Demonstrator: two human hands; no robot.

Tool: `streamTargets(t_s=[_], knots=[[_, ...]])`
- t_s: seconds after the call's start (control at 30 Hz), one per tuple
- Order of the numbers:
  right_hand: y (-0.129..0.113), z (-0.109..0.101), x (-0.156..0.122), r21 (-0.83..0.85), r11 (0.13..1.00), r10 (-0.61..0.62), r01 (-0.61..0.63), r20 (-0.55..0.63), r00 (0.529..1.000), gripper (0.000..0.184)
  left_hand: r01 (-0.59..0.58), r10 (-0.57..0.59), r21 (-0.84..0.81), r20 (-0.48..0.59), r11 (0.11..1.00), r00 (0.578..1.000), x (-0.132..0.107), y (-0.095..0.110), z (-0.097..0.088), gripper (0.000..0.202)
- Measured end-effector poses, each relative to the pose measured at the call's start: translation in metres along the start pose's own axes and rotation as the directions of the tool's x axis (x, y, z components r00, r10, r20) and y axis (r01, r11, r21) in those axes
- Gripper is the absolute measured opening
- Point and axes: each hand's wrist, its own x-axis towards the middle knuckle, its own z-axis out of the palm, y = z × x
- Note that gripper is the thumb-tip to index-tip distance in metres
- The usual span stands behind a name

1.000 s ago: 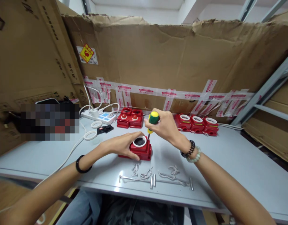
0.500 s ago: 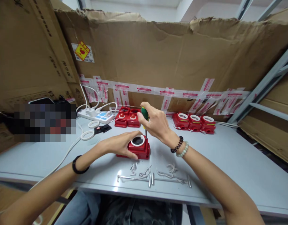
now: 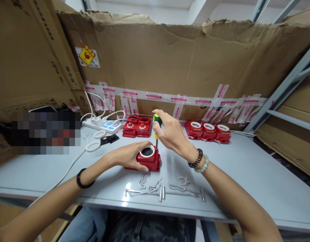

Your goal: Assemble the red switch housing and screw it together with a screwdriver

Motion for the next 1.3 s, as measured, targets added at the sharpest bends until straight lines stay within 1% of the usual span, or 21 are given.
streamTargets(t_s=[0.07, 0.1, 0.2, 0.23, 0.33, 0.4, 0.47, 0.53, 0.57, 0.63, 0.7, 0.73, 0.8, 0.87, 0.9, 0.97, 1.03, 1.13, 1.17, 1.2, 1.3], knots=[[0.0, -0.002, 0.0, 0.049, 0.999, 0.0, -0.001, 0.033, 0.999, 0.029, 0.0, 0.0, 0.004, 0.003, 1.0, 1.0, 0.0, 0.0, 0.0, 0.078], [0.0, -0.002, 0.0, 0.03, 1.0, 0.008, -0.008, 0.017, 1.0, 0.027, 0.003, -0.003, 0.009, 0.005, 1.0, 1.0, 0.0, 0.0, 0.0, 0.078], [-0.001, -0.001, -0.001, -0.129, 0.991, 0.017, -0.027, -0.079, 0.997, 0.029, 0.007, -0.007, 0.024, 0.007, 1.0, 1.0, 0.0, 0.0, 0.0, 0.075], [-0.001, 0.0, -0.001, -0.156, 0.987, 0.013, -0.025, -0.08, 0.997, 0.029, 0.007, -0.007, 0.025, 0.009, 1.0, 1.0, 0.0, 0.0, 0.0, 0.074], [-0.002, -0.001, -0.002, -0.072, 0.997, 0.007, -0.006, 0.013, 1.0, 0.033, 0.011, -0.011, 0.019, 0.019, 1.0, 1.0, 0.0, 0.0, 0.0, 0.072], [-0.001, -0.002, -0.001, -0.022, 0.999, 0.031, -0.029, 0.055, 0.998, 0.032, 0.016, -0.017, 0.019, 0.021, 1.0, 1.0, 0.0, 0.001, -0.001, 0.072], [-0.001, -0.003, -0.001, -0.081, 0.996, 0.046, -0.045, 0.02, 0.999, 0.03, 0.019, -0.019, 0.022, 0.018, 1.0, 1.0, 0.0, 0.001, -0.001, 0.074], [-0.001, -0.005, 0.0, -0.154, 0.988, 0.026, -0.03, -0.023, 0.999, 0.031, 0.018, -0.018, 0.025, 0.017, 1.0, 1.0, 0.0, 0.001, -0.001, 0.073], [-0.002, -0.005, 0.0, -0.15, 0.989, 0.012, -0.014, -0.011, 1.0, 0.03, 0.016, -0.017, 0.025, 0.019, 1.0, 1.0, 0.0, 0.001, -0.001, 0.071], [-0.003, -0.005, -0.001, -0.062, 0.998, -0.008, 0.012, 0.059, 0.998, 0.032, 0.014, -0.015, 0.027, 0.019, 1.0, 1.0, 0.0, 0.0, -0.001, 0.071], [-0.003, -0.005, -0.001, -0.003, 1.0, -0.002, 0.002, 0.085, 0.996, 0.03, 0.014, -0.014, 0.025, 0.019, 1.0, 1.0, 0.0, 0.0, 0.0, 0.072], [-0.003, -0.004, -0.001, -0.026, 1.0, 0.013, -0.011, 0.064, 0.998, 0.028, 0.015, -0.015, 0.025, 0.017, 1.0, 1.0, 0.0, 0.0, 0.0, 0.073], [-0.002, -0.003, -0.001, -0.144, 0.989, 0.036, -0.04, -0.027, 0.999, 0.028, 0.019, -0.019, 0.025, 0.011, 1.0, 1.0, 0.0, 0.0, 0.0, 0.075], [-0.002, -0.003, -0.001, -0.215, 0.976, 0.015, -0.028, -0.062, 0.998, 0.029, 0.019, -0.019, 0.026, 0.007, 0.999, 1.0, 0.0, 0.0, 0.0, 0.075], [-0.001, -0.004, 0.0, -0.197, 0.98, -0.006, -0.001, -0.038, 0.999, 0.029, 0.018, -0.019, 0.026, 0.007, 0.999, 1.0, 0.0, 0.0, 0.0, 0.075], [-0.001, -0.005, 0.0, -0.096, 0.994, -0.045, 0.052, 0.068, 0.997, 0.033, 0.019, -0.02, 0.026, 0.013, 0.999, 1.0, 0.0, 0.001, 0.0, 0.074], [-0.001, -0.006, 0.001, -0.073, 0.996, -0.037, 0.047, 0.126, 0.991, 0.033, 0.022, -0.023, 0.027, 0.018, 0.999, 1.0, 0.0, 0.001, 0.0, 0.073], [-0.002, -0.006, 0.001, -0.257, 0.966, 0.009, 0.004, 0.047, 0.999, 0.028, 0.023, -0.023, 0.026, 0.015, 0.999, 1.0, 0.0, 0.0, 0.0, 0.074], [-0.003, -0.007, 0.001, -0.297, 0.955, 0.001, 0.005, 0.023, 1.0, 0.029, 0.021, -0.021, 0.025, 0.014, 0.999, 1.0, 0.0, 0.0, 0.0, 0.074], [-0.003, -0.008, 0.002, -0.297, 0.955, -0.013, 0.021, 0.03, 0.999, 0.031, 0.018, -0.018, 0.024, 0.016, 1.0, 1.0, 0.0, 0.0, 0.0, 0.074], [-0.003, -0.012, 0.003, -0.133, 0.988, -0.052, 0.075, 0.168, 0.985, 0.042, 0.02, -0.02, 0.024, 0.021, 1.0, 1.0, 0.0, 0.0, 0.0, 0.074]])
